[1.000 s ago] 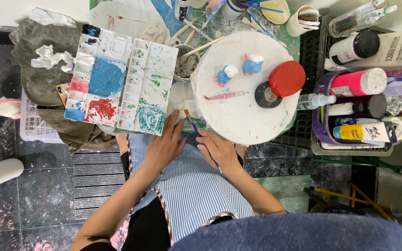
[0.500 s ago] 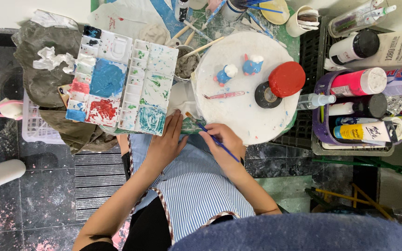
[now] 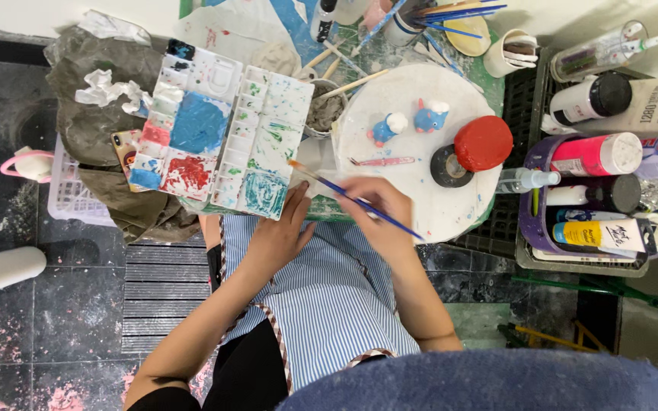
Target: The person paints small blue and pink clay figures using a paintbrush. They dip the brush into a palette with various colors, apply the paint to the figures by hand, and rinse the brush in a cup of water.
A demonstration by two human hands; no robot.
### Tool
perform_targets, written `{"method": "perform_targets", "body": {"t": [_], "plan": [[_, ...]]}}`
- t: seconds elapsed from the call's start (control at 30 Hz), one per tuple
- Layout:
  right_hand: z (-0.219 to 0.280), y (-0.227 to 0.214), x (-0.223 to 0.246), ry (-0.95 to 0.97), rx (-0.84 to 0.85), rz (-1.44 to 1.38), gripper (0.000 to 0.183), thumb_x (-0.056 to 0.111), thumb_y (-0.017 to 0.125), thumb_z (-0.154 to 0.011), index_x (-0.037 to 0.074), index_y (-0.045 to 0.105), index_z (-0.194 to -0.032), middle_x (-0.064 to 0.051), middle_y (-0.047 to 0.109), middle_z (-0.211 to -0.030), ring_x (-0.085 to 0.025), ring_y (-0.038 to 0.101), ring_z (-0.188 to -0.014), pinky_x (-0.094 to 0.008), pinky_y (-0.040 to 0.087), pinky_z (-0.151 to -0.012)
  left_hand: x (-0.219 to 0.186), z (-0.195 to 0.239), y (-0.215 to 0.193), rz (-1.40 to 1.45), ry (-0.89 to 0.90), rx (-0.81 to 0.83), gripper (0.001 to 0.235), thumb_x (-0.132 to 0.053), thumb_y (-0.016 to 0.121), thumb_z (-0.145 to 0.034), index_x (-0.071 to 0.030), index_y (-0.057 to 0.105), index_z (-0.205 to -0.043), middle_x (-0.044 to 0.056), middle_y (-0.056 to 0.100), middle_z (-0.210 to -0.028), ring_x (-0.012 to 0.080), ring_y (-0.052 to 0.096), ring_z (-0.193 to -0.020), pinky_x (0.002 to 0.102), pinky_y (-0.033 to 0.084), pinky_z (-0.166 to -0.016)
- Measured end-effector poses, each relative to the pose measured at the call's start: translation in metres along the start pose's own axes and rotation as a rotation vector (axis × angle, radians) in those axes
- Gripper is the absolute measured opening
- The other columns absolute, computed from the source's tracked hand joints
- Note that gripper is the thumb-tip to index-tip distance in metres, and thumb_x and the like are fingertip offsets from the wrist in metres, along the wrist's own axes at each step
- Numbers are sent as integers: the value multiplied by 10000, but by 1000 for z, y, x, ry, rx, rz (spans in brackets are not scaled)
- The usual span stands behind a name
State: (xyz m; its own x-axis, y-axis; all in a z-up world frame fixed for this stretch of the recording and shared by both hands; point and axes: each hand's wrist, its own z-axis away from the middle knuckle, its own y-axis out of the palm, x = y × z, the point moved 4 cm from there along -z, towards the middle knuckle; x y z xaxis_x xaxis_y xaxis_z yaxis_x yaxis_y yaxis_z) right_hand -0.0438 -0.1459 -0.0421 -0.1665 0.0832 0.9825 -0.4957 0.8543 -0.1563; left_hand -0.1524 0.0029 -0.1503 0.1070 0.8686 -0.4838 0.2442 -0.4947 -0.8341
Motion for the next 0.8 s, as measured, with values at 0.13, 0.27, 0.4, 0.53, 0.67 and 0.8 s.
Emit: {"method": "perform_targets", "body": {"t": [0.13, 0.27, 0.4, 0.53, 0.67, 0.8], "plan": [[-32, 51, -1, -64, 112, 53, 145, -12, 740, -953, 22, 657, -1066, -108, 746, -1134, -156, 748, -1025, -270, 617, -877, 6, 1, 0, 97, -17, -3, 561, -282, 732, -887, 18, 543, -1322, 184, 557, -1401, 369, 553, -1312, 495, 500, -1019], [-50, 82, 8, -221, 113, 277, 149, 32, 745, -953, 51, 663, -1075, -86, 761, -1146, -193, 776, -1008, -282, 626, -836, 13, 4, 0, 175, -45, 38, 553, -286, 737, -897, 21, 566, -1324, 205, 591, -1373, 416, 599, -1203, 519, 504, -953], [-54, 92, 13, -247, 128, 322, 137, 47, 732, -947, 51, 654, -1059, -94, 753, -1144, -232, 771, -994, -300, 618, -808, 18, 8, -12, 270, -31, 39, 546, -296, 748, -883, -21, 595, -1330, 213, 626, -1318, 451, 606, -1194, 533, 504, -976], [-57, 90, 12, -251, 178, 306, 123, 34, 713, -965, 45, 650, -1069, -93, 754, -1154, -226, 775, -994, -303, 615, -823, 26, 7, -17, 437, -109, 171, 574, -294, 742, -892, -45, 579, -1383, 241, 621, -1318, 431, 607, -1187, 514, 498, -988], [-52, 81, 13, -197, 175, 241, 103, 36, 708, -968, 53, 666, -1060, -92, 761, -1143, -229, 781, -1002, -300, 626, -843, 25, 1, -29, 491, -13, 135, 572, -258, 741, -878, -33, 572, -1376, 256, 606, -1365, 441, 582, -1242, 509, 470, -1031], [-52, 88, 17, -310, 215, 310, 95, 50, 731, -966, 71, 681, -1044, -76, 779, -1137, -226, 782, -999, -289, 616, -818, 25, -2, -34, 529, -50, 164, 598, -235, 752, -861, -36, 566, -1393, 260, 595, -1365, 451, 569, -1245, 500, 468, -1024]]}}
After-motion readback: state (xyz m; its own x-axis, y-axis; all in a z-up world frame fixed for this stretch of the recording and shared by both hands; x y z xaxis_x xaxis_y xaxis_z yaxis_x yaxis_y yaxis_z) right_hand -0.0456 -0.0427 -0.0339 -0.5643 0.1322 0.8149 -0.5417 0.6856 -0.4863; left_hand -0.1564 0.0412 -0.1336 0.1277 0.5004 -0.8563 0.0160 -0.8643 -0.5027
